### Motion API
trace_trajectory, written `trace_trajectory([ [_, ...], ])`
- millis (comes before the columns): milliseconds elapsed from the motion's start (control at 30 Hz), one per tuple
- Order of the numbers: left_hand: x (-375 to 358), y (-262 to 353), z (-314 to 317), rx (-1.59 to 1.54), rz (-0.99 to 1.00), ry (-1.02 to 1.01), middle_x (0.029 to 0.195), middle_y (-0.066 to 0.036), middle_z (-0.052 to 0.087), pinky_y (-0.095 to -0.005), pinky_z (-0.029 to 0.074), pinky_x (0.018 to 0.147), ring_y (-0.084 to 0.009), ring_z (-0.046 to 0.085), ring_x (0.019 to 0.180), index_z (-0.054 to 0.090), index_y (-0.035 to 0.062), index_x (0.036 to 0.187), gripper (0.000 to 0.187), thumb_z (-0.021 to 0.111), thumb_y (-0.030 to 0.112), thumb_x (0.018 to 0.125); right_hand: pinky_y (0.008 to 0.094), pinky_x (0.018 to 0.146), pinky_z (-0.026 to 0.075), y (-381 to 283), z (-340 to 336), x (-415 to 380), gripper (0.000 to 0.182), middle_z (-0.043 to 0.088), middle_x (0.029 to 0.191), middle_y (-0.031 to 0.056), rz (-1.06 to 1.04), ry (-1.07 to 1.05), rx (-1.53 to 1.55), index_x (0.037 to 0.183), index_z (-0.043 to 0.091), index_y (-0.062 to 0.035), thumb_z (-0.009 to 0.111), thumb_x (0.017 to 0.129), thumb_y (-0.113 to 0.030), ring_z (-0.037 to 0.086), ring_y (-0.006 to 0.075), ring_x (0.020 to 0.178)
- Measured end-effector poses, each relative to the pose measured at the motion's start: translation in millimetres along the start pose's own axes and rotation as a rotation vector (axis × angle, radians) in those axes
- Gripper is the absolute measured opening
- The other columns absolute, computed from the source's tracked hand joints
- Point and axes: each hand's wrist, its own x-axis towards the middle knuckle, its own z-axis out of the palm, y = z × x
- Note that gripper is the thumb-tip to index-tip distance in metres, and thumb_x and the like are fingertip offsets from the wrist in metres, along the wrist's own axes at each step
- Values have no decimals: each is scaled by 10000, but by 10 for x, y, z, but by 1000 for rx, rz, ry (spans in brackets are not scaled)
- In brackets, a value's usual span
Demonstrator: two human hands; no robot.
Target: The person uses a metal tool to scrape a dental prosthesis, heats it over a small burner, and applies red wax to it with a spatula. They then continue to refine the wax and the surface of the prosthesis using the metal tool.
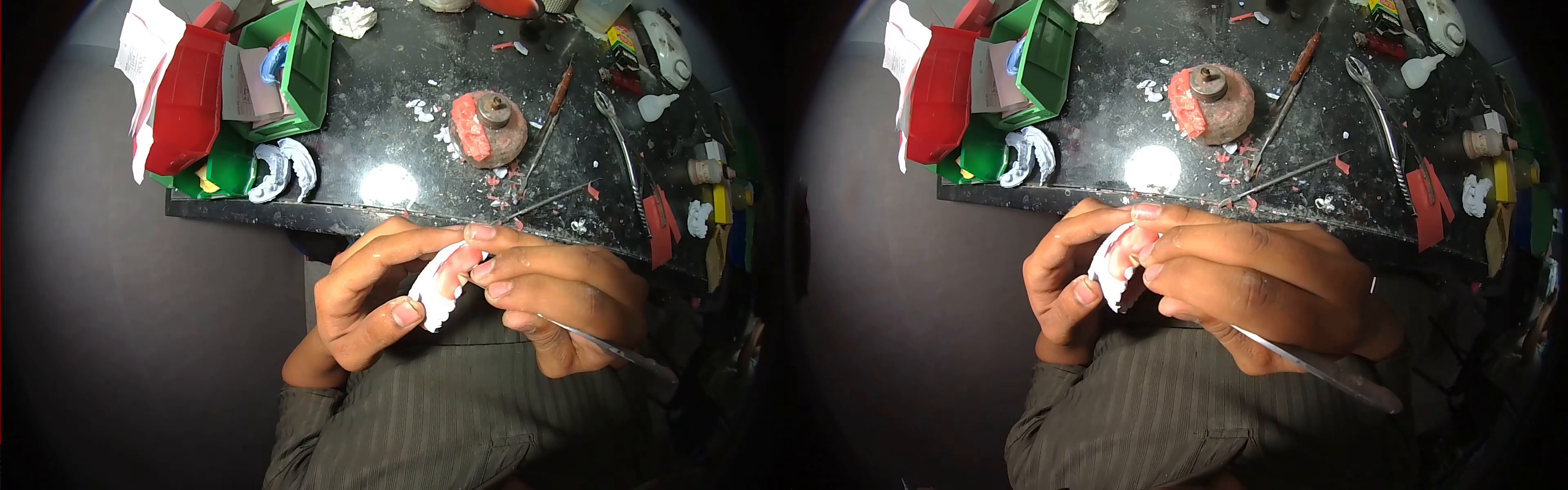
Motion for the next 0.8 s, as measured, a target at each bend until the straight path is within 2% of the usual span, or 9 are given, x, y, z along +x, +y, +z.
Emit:
trace_trajectory([
  [800,11,-13,-13,-16,28,-11,1007,-210,635,-333,480,793,-209,611,889,529,-162,1268,552,592,230,884,513,851,590,-9,-11,10,164,664,858,185,34,-24,29,997,583,42,602,956,-115,714,312,829],
])
